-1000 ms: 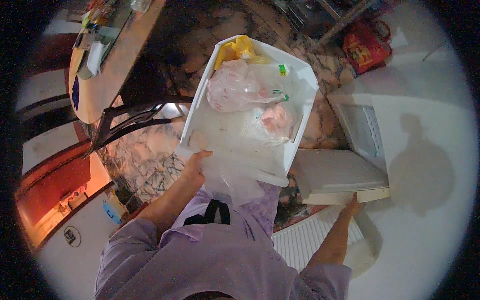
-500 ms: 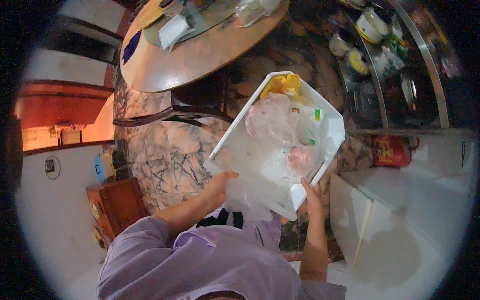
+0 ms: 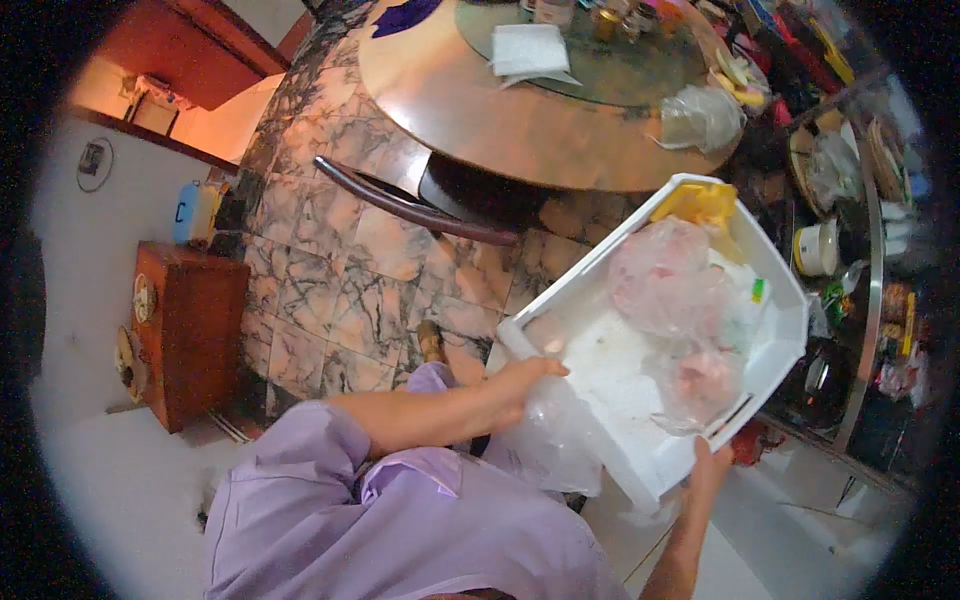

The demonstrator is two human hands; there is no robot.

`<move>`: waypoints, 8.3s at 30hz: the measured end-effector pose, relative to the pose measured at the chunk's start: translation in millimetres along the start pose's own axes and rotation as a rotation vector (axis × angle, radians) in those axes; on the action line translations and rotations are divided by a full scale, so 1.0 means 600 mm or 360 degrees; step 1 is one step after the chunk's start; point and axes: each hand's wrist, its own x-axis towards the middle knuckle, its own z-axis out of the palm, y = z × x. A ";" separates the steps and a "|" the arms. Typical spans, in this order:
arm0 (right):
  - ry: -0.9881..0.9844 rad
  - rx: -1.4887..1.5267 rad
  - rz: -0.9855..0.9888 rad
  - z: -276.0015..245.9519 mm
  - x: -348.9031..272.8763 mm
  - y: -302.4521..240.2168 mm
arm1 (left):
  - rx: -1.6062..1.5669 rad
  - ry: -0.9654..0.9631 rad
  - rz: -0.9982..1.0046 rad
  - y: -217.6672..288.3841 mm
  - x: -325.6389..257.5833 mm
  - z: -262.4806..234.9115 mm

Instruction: The person takes out a freezer drawer and empties it of bags and food items on a table, before wiping the inside of the empty drawer with their hand.

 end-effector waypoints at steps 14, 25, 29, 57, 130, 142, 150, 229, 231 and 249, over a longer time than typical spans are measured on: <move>-0.0143 -0.0169 -0.0511 0.281 -0.157 -0.407 | 0.0214 -0.0317 0.0373 0.385 -0.256 -0.115; -0.0538 -0.0043 -0.0250 0.732 -0.038 -0.495 | 0.0153 0.0159 0.0425 0.723 -0.239 -0.293; -0.0602 -0.0108 -0.0234 0.892 0.010 -0.473 | 0.0199 0.0259 0.0393 0.828 -0.203 -0.374; -0.0111 0.0349 0.0322 1.285 -0.012 -0.441 | 0.0879 0.0433 0.0248 1.279 0.032 -0.487; 0.1139 0.0504 -0.0285 0.848 0.242 -0.561 | 0.1837 0.0962 0.0943 1.177 -0.035 -0.405; 0.0582 -0.0509 -0.0021 0.954 0.201 -0.453 | 0.1825 0.0966 0.0771 1.142 -0.054 -0.425; 0.0000 -0.1090 -0.0746 1.008 0.200 -0.511 | 0.1707 0.0790 0.0875 1.138 -0.045 -0.444; -0.0490 0.1472 0.0021 1.113 0.263 -0.654 | 0.1578 0.0626 0.0929 1.171 -0.032 -0.528; -0.0561 0.1539 0.0034 1.108 0.273 -0.638 | 0.1604 0.0610 0.0949 1.172 -0.030 -0.530; -0.0165 0.1671 0.0034 1.085 0.244 -0.611 | 0.1697 0.0663 0.0836 1.213 -0.058 -0.530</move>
